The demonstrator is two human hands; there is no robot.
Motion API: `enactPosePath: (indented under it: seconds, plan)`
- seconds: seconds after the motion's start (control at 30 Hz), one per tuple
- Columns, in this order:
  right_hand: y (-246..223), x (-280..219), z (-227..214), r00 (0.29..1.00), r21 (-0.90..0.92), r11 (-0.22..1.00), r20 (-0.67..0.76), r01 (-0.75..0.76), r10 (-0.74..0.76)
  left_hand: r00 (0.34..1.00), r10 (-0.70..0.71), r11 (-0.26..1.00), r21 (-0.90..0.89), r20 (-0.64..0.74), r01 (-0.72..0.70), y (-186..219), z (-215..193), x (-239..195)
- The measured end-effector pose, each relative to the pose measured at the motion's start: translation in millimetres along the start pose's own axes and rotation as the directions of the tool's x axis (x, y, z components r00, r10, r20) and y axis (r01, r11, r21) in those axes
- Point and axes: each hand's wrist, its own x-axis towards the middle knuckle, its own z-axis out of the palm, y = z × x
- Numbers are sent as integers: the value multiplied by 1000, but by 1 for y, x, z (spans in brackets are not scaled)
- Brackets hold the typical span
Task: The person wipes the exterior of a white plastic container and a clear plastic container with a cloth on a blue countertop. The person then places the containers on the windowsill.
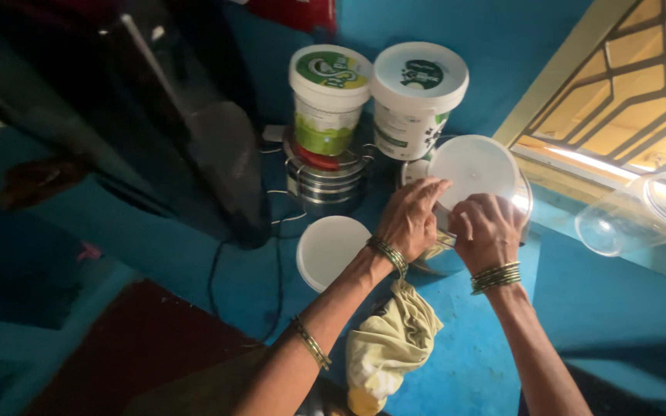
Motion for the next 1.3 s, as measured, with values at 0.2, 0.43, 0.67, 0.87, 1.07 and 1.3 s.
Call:
enactPosePath:
  seconds: [0.2, 0.43, 0.67, 0.87, 1.07, 1.3]
  plan:
    - [-19, 9, -25, 999, 109, 993, 20, 40, -43, 988, 129, 964, 222, 82, -144, 10, -5, 2]
    - [-65, 33, -73, 1000, 400, 916, -4, 19, -18, 968, 249, 961, 134, -24, -244, 29, -62, -3]
    - [-136, 4, -36, 973, 634, 769, -118, -78, 196, 725, -655, 755, -151, -213, 638, 7, -138, -45]
    - [-150, -67, 43, 908, 400, 909, 326, 119, -263, 531, -780, 624, -469, -331, 625, -58, -149, -127]
    - [-115, -79, 83, 846, 673, 522, 479, -524, 232, 721, -634, 763, -379, -280, 523, -81, -143, -165]
    - [-113, -76, 85, 21, 113, -722, 991, -682, 135, 547, -822, 11, -957, 156, 289, -52, -156, -134]
